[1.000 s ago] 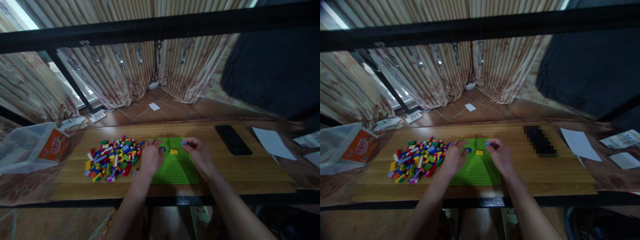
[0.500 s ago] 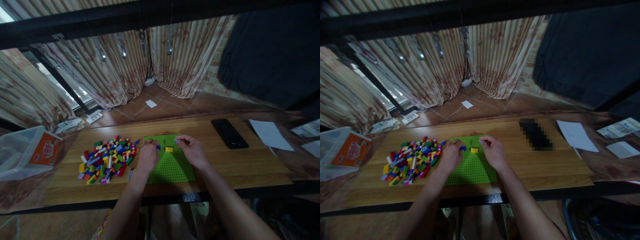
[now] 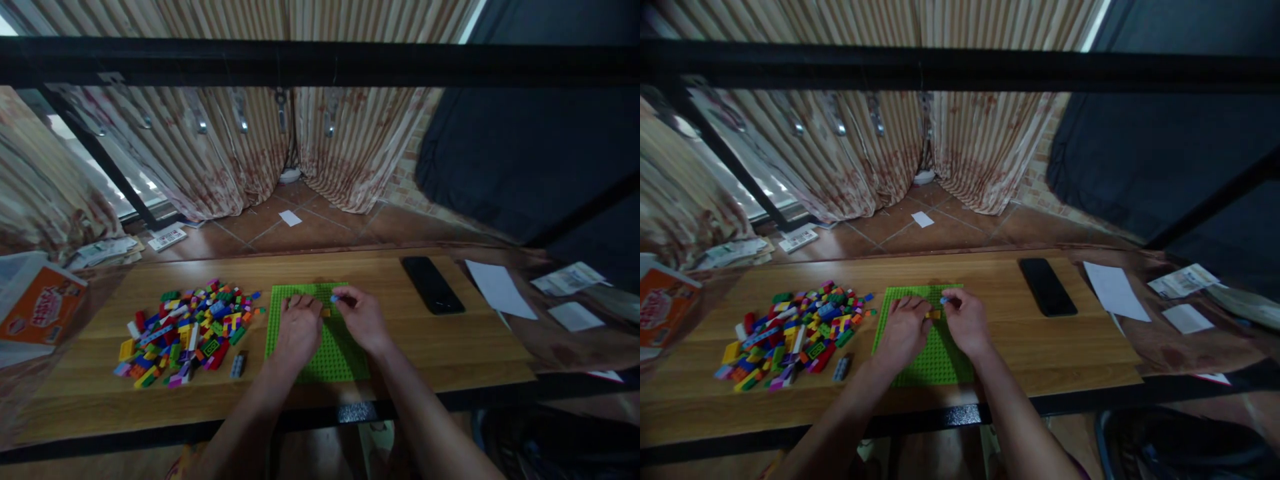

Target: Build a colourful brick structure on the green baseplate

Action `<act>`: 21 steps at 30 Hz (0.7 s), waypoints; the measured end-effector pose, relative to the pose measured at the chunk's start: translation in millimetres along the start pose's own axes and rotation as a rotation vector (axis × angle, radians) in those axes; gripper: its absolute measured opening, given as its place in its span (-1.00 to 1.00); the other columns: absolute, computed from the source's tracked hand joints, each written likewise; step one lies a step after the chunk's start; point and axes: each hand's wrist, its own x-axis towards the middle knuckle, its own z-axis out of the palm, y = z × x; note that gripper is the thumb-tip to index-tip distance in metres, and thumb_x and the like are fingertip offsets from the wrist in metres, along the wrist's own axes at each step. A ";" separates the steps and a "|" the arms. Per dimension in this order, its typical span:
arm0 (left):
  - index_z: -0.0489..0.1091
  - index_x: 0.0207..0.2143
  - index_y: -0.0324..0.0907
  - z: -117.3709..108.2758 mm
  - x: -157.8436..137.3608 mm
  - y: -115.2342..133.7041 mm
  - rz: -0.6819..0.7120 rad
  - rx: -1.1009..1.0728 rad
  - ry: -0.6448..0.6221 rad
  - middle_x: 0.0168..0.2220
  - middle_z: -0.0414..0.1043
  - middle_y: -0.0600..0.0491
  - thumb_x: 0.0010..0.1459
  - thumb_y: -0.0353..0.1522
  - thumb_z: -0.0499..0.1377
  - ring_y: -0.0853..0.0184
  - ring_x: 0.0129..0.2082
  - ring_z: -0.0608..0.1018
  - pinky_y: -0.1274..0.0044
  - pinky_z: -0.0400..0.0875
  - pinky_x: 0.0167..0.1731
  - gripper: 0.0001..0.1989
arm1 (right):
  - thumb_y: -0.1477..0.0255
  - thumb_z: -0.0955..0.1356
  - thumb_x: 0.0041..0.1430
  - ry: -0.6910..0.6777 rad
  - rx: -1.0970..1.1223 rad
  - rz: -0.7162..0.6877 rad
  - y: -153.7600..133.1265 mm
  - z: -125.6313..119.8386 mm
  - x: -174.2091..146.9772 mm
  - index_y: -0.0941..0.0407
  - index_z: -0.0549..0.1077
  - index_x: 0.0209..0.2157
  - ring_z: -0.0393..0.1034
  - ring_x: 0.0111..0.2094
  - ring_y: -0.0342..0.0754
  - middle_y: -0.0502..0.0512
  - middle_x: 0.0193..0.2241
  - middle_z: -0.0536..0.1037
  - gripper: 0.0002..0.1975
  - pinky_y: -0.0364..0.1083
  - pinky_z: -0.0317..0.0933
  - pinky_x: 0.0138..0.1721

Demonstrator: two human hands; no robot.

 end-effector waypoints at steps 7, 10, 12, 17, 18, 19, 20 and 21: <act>0.42 -0.14 -0.20 -20.4 4.0 -21.9 -0.244 -0.206 0.100 -0.18 0.54 -0.06 0.20 -0.38 0.07 0.21 -0.16 0.54 0.42 0.36 -0.10 -0.79 | 0.59 0.29 0.06 -0.085 -0.159 -0.113 -5.4 3.0 -6.5 0.08 0.54 -0.26 0.45 -0.19 -0.04 0.08 -0.24 0.57 -0.74 0.02 0.28 -0.05; 0.37 0.01 -0.22 -28.9 4.8 -33.8 -0.414 -0.190 0.014 -0.22 0.56 -0.07 0.22 -0.39 0.04 0.21 -0.20 0.58 0.45 0.40 -0.16 -0.68 | 0.63 0.30 0.05 -0.177 -0.224 -0.145 -6.0 7.2 -10.5 0.06 0.54 -0.26 0.40 -0.11 -0.02 0.06 -0.23 0.57 -0.72 0.03 0.23 -0.01; 0.32 0.10 -0.20 -30.7 3.7 -39.0 -0.434 -0.157 -0.033 -0.16 0.56 -0.09 0.22 -0.41 0.02 0.20 -0.17 0.58 0.45 0.40 -0.13 -0.61 | 0.66 0.31 0.04 -0.233 -0.251 -0.161 -5.6 9.5 -12.1 0.07 0.54 -0.25 0.39 -0.13 -0.02 0.06 -0.25 0.56 -0.71 0.02 0.23 -0.02; 0.42 0.02 -0.17 -27.0 -0.2 -42.6 -0.415 -0.144 -0.120 -0.10 0.55 -0.10 0.22 -0.46 -0.02 0.20 -0.08 0.56 0.45 0.38 -0.05 -0.63 | 0.65 0.33 0.04 -0.289 -0.304 -0.187 -5.6 11.2 -14.5 0.10 0.52 -0.24 0.39 -0.23 -0.05 0.07 -0.29 0.52 -0.73 -0.02 0.25 -0.11; 0.43 0.00 -0.19 -26.2 -0.5 -42.7 -0.414 -0.143 -0.127 -0.12 0.55 -0.11 0.22 -0.46 -0.01 0.20 -0.08 0.57 0.45 0.38 -0.06 -0.65 | 0.64 0.33 0.04 -0.288 -0.312 -0.191 -5.9 11.4 -15.0 0.10 0.52 -0.23 0.39 -0.24 -0.05 0.07 -0.29 0.52 -0.74 -0.03 0.26 -0.12; 0.43 -0.02 -0.21 -25.6 -0.7 -42.8 -0.411 -0.140 -0.124 -0.14 0.55 -0.12 0.21 -0.46 -0.01 0.20 -0.09 0.56 0.46 0.38 -0.06 -0.66 | 0.63 0.34 0.04 -0.284 -0.317 -0.193 -6.1 11.9 -15.6 0.11 0.51 -0.23 0.39 -0.24 -0.05 0.08 -0.28 0.51 -0.75 -0.03 0.26 -0.12; 0.43 -0.04 -0.23 -25.3 -0.8 -42.8 -0.405 -0.135 -0.114 -0.14 0.54 -0.13 0.21 -0.46 0.00 0.21 -0.09 0.56 0.47 0.38 -0.06 -0.68 | 0.63 0.34 0.04 -0.276 -0.318 -0.195 -6.2 12.8 -15.9 0.11 0.51 -0.24 0.39 -0.24 -0.05 0.08 -0.28 0.51 -0.75 -0.03 0.27 -0.13; 0.43 -0.06 -0.24 -25.2 -0.8 -42.9 -0.401 -0.129 -0.102 -0.14 0.53 -0.13 0.21 -0.46 -0.01 0.22 -0.10 0.56 0.48 0.38 -0.07 -0.69 | 0.63 0.34 0.04 -0.267 -0.314 -0.196 -6.0 14.2 -16.1 0.12 0.52 -0.24 0.40 -0.25 -0.05 0.09 -0.28 0.52 -0.76 -0.03 0.27 -0.12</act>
